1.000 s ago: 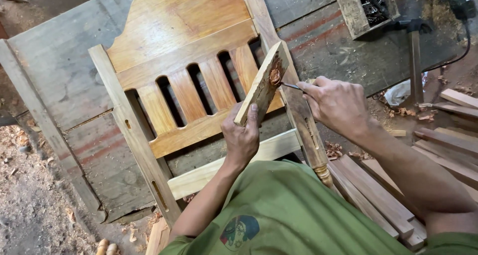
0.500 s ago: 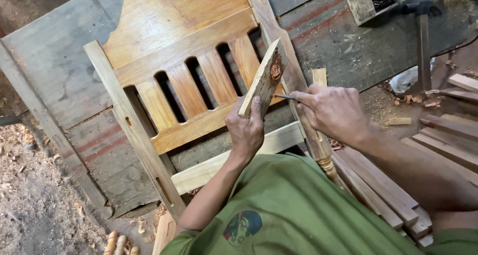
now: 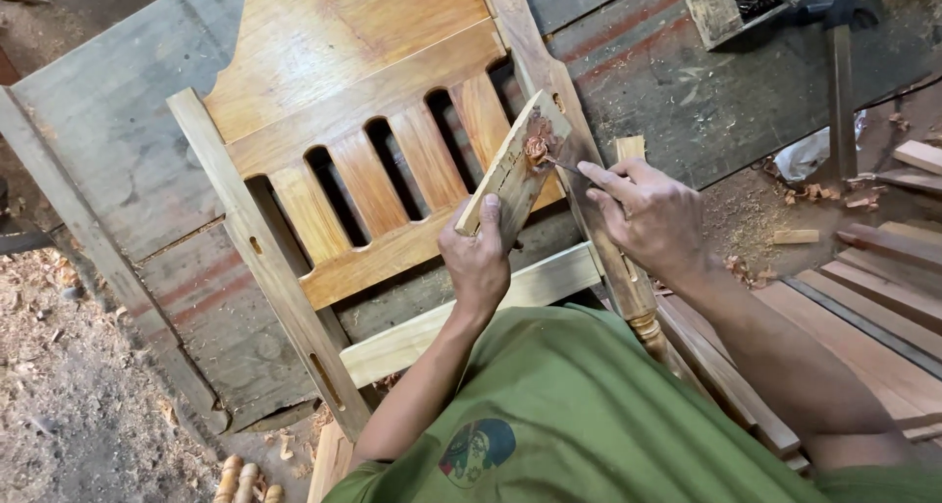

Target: The person assembles a wooden chair by attaching a side rail to the backrest. They use a hammer to tap the pieces together and a chisel to carve and fit a wooden block into a slot on the chair frame.

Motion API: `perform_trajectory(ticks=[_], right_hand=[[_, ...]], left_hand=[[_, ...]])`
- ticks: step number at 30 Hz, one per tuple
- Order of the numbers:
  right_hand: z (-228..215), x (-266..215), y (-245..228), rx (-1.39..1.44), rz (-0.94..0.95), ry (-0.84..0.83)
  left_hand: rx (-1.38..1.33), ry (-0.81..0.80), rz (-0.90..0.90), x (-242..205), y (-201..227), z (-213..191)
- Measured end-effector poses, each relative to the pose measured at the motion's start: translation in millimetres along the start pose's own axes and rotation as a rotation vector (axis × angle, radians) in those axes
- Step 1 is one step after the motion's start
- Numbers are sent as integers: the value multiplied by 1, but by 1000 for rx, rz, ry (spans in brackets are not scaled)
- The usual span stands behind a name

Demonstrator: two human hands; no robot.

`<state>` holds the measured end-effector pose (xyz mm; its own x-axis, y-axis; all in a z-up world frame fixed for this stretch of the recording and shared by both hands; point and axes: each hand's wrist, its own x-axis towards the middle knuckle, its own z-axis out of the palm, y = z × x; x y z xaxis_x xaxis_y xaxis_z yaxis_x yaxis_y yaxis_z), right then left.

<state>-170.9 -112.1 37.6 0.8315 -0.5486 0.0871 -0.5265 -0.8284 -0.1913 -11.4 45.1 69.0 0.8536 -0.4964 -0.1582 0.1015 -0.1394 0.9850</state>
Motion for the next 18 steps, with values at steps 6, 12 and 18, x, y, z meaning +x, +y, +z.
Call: perform_trajectory(ticks=[6, 12, 18], right_hand=[[13, -7, -2, 69, -19, 84], [32, -20, -14, 483, 142, 87], [53, -49, -6, 1130, 424, 66]], left_hand=[[-56, -13, -63, 3, -16, 2], [9, -2, -109, -2, -22, 11], [6, 217, -249, 8, -23, 10]])
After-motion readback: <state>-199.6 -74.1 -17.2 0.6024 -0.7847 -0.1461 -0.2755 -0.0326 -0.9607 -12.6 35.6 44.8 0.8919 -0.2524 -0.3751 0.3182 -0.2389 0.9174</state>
